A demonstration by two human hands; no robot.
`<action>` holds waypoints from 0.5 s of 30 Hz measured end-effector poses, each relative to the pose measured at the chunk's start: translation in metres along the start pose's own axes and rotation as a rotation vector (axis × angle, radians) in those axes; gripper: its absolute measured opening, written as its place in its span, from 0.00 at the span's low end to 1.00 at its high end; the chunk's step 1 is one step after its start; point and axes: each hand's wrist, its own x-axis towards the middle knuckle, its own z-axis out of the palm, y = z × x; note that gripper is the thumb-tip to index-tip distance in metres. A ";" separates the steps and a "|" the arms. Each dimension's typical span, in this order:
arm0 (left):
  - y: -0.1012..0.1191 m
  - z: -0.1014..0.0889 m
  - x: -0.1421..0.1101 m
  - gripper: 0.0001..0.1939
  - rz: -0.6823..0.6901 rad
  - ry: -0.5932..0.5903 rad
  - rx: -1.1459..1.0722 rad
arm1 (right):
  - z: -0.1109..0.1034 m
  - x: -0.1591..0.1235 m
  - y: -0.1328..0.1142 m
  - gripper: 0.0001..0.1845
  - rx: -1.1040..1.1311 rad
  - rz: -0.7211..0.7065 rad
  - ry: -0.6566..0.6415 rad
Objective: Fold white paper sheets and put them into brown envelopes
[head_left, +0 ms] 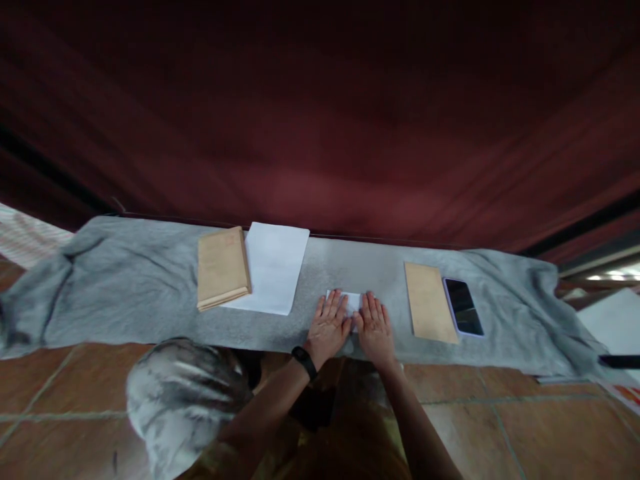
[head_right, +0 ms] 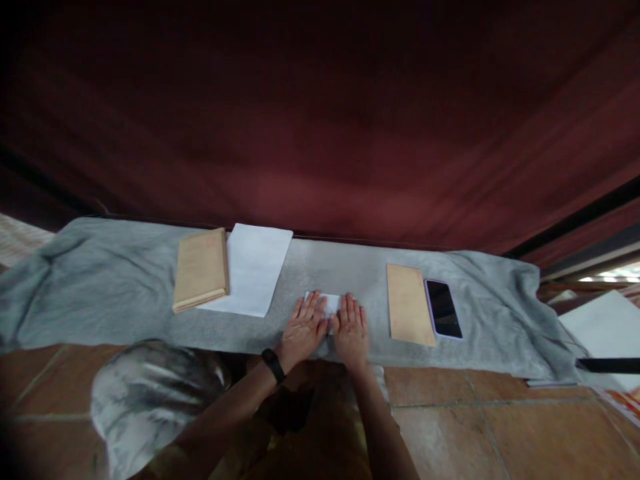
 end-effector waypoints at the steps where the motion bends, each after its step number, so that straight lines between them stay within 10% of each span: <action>1: -0.003 0.000 0.000 0.30 -0.014 0.007 0.001 | 0.001 0.000 0.002 0.30 -0.008 0.012 0.002; 15: -0.015 -0.014 -0.005 0.34 -0.107 0.037 0.004 | 0.003 -0.005 0.008 0.34 -0.006 0.093 0.045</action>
